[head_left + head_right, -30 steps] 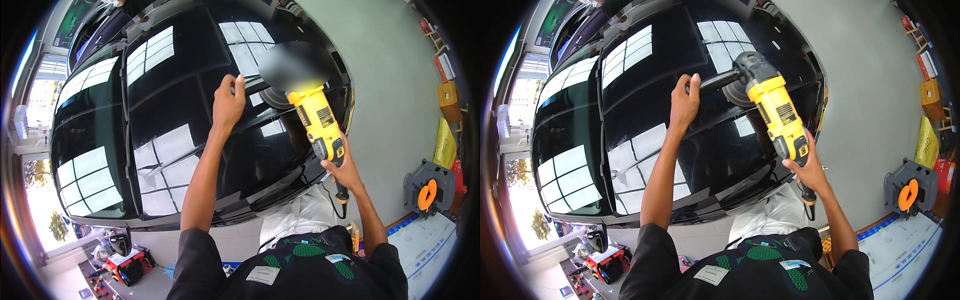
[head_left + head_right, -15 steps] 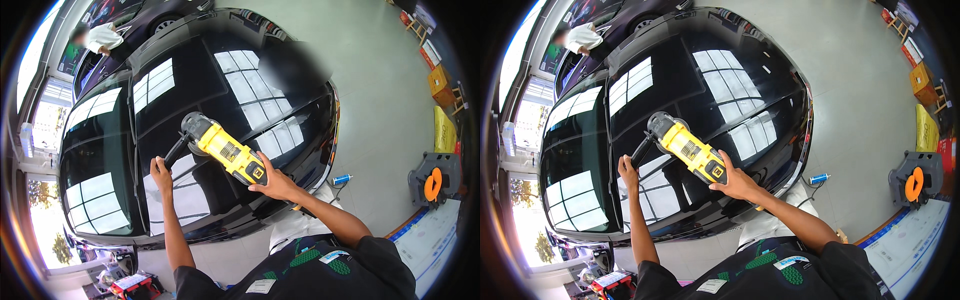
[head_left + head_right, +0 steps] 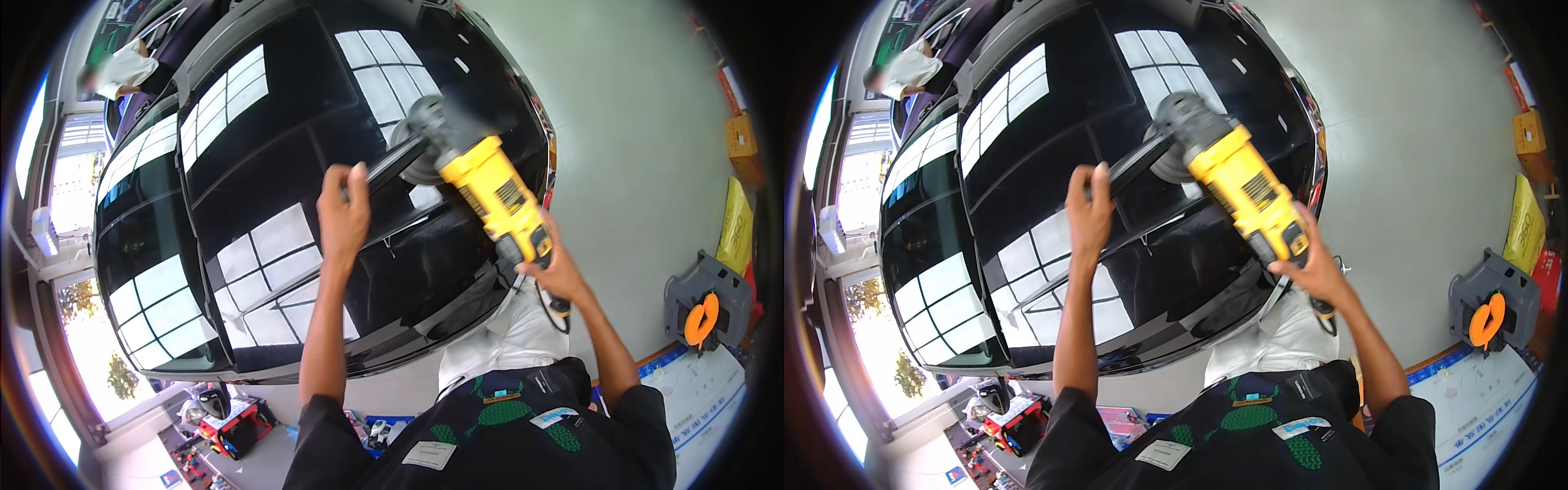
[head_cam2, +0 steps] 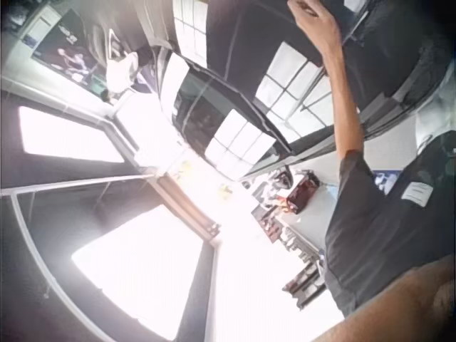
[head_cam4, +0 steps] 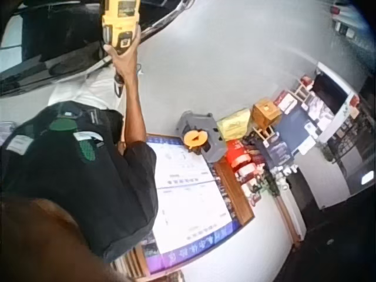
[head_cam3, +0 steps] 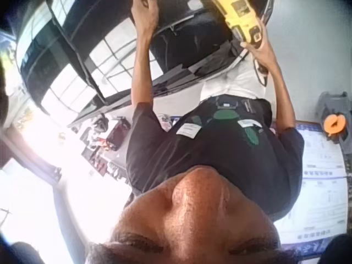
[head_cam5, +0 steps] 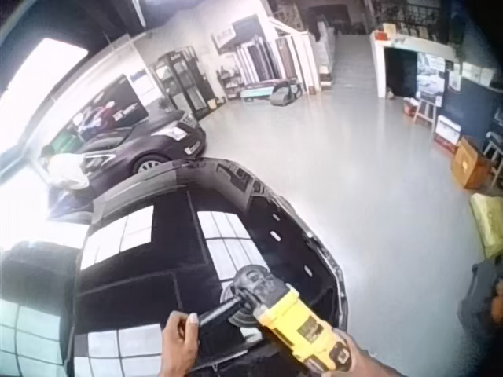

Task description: The person uses a yellow electric polisher to buff the hood of a black car. They apply a white polishing compound from a blue tube and continue polishing the surface with the machine.

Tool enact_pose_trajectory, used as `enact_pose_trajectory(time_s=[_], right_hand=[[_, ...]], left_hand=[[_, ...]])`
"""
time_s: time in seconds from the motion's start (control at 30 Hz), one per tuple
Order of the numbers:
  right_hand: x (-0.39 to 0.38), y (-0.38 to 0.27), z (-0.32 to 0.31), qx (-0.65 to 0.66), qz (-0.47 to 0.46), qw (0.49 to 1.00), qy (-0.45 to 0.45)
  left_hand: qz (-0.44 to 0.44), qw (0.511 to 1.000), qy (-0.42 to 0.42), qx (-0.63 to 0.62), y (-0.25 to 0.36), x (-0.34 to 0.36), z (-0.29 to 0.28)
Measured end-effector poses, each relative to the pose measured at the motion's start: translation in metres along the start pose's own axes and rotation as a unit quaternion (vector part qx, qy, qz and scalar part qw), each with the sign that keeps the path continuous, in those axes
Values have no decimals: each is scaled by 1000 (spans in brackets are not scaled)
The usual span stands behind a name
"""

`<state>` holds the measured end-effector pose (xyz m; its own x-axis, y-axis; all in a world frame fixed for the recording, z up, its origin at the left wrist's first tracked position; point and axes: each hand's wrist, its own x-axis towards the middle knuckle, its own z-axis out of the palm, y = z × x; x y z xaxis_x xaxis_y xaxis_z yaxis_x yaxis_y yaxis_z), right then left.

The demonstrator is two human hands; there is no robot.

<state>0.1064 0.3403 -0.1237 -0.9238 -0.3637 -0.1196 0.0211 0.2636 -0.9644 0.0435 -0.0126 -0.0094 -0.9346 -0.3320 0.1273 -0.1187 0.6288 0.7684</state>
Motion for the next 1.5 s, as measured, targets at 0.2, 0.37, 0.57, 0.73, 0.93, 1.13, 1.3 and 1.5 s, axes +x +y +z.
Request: enact_pose_trajectory(time_s=[0.2,0.37,0.57,0.73,0.93,1.13,1.3,1.5], right_hand=[[16,-15,-72,92,249,964,23],[16,-38,-40,76,195,978,-4],[30,-92,58,32,121,985,-117],[61,-138,117,28,168,941,-294],[68,-137,131,34,143,940,-306],[66,-90,58,63,126,979,-151],[72,-49,-15,71,117,990,-36],[73,-70,-38,86,249,964,-29]], left_hand=[[-61,992,-107,-12,44,48,72],[-57,997,-53,-9,21,40,32],[-111,991,76,13,-43,-15,-103],[-151,964,213,39,-91,-62,-198],[-135,966,217,45,-90,-60,-216],[-123,980,141,66,-32,-1,-106],[-48,999,23,-2,3,60,-9],[-70,996,-6,-54,5,72,20]])
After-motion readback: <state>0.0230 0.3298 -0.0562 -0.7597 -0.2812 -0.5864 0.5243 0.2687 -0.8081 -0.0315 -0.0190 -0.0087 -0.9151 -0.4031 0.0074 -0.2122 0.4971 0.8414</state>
